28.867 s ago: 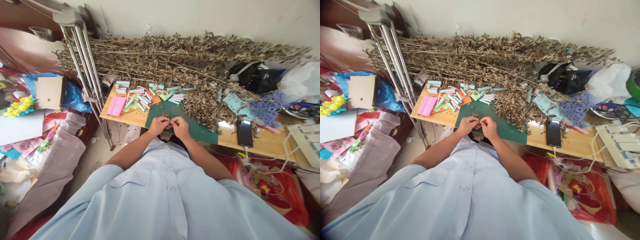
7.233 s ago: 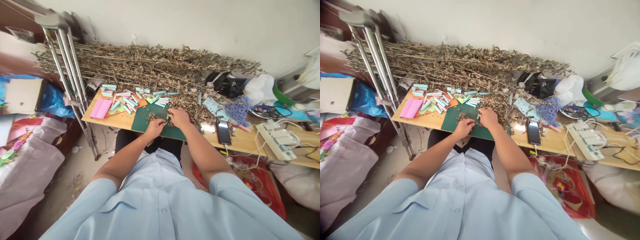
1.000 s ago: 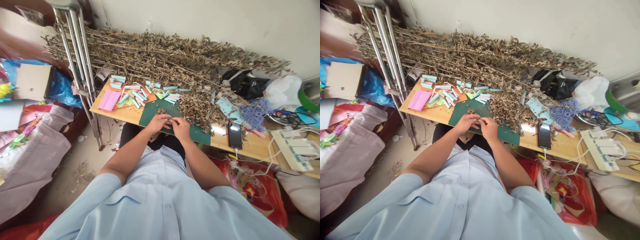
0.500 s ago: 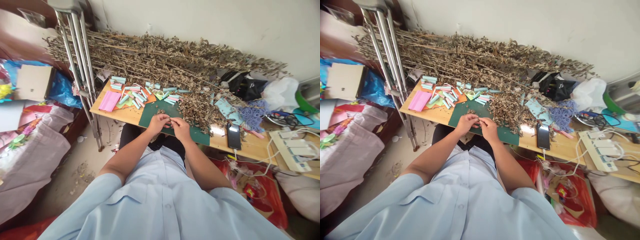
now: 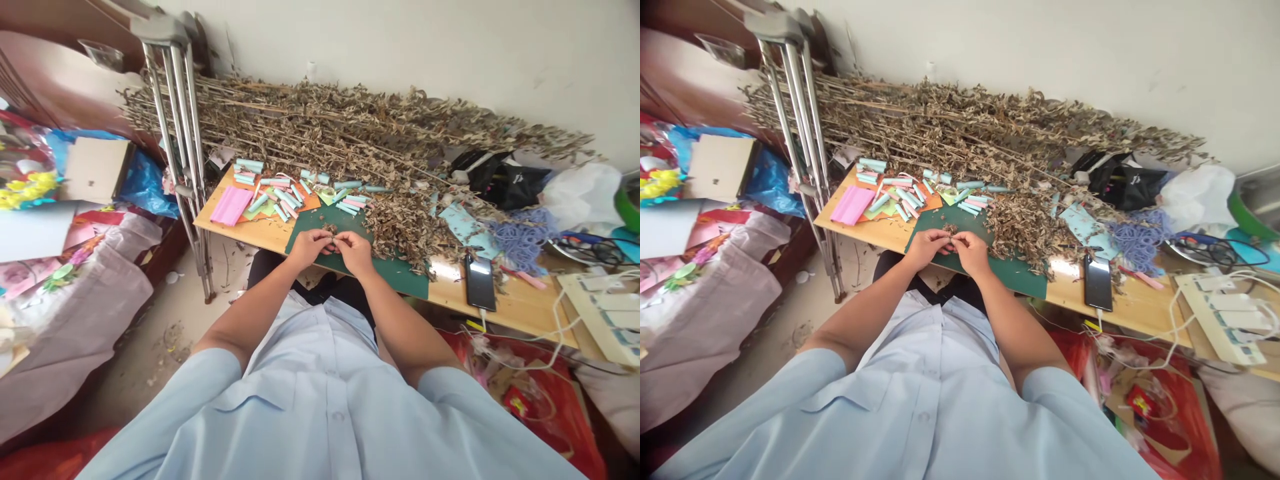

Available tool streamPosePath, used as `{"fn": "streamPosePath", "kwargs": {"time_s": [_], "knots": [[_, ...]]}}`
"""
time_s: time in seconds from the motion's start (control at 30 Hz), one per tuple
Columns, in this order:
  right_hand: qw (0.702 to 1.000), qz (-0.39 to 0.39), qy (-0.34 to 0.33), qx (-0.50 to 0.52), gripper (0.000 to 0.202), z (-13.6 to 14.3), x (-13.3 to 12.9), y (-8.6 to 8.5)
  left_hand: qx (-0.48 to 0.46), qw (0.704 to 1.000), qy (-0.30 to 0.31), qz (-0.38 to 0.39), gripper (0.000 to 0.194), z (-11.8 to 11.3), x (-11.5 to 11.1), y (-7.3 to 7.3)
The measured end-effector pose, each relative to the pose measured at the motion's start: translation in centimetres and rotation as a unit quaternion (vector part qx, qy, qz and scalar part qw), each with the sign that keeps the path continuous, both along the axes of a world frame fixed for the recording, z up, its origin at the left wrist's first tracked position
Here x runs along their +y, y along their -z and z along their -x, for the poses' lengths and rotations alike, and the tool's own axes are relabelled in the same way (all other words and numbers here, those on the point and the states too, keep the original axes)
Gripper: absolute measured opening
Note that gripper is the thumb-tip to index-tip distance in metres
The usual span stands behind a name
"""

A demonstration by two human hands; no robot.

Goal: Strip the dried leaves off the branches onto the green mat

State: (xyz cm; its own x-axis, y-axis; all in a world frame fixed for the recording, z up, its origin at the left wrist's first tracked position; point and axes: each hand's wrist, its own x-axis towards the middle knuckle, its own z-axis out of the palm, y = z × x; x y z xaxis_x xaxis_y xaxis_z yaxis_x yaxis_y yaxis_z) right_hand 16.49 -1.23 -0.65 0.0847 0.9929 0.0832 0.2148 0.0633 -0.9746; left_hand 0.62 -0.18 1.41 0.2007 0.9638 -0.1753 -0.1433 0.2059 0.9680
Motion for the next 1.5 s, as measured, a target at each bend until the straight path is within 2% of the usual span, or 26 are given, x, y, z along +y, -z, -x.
{"fn": "streamPosePath", "kwargs": {"time_s": [0.1, 0.2, 0.37, 0.53, 0.8, 0.97, 1.23, 1.5], "knots": [[1.000, -0.024, 0.004, -0.008, 0.020, 0.3, 0.0, 0.8, 0.000, 1.000, -0.007, 0.000, 0.018, 0.2, -0.1, 0.1], [1.000, -0.025, 0.008, -0.008, 0.024, 0.4, -0.3, 1.3, 0.007, 1.000, 0.013, -0.007, 0.019, 0.3, 0.0, 0.4], [1.000, -0.018, 0.018, 0.018, 0.031, 0.6, -0.7, 1.0, 0.030, 0.999, 0.040, -0.008, 0.027, 0.4, 0.3, 1.3], [0.999, -0.016, 0.024, 0.040, 0.029, 0.7, -0.8, 1.1, 0.058, 0.998, 0.028, -0.026, 0.020, 0.2, 0.2, 1.8], [0.998, -0.036, 0.048, -0.005, 0.027, 0.7, -0.8, 1.1, 0.123, 0.991, 0.020, -0.044, 0.009, -0.2, -0.2, 1.0], [0.998, -0.018, 0.063, -0.012, 0.027, 0.7, -0.5, 1.2, 0.096, 0.995, 0.021, -0.010, 0.010, 0.0, -0.1, 0.3], [0.999, -0.024, 0.031, -0.003, 0.026, 0.6, -0.7, 1.0, 0.043, 0.999, 0.021, -0.006, 0.011, -0.2, 0.2, 1.1], [0.999, -0.049, 0.016, 0.001, 0.028, 0.8, -0.8, 1.0, 0.076, 0.997, 0.031, -0.014, 0.004, -0.1, 0.2, 1.0]]}}
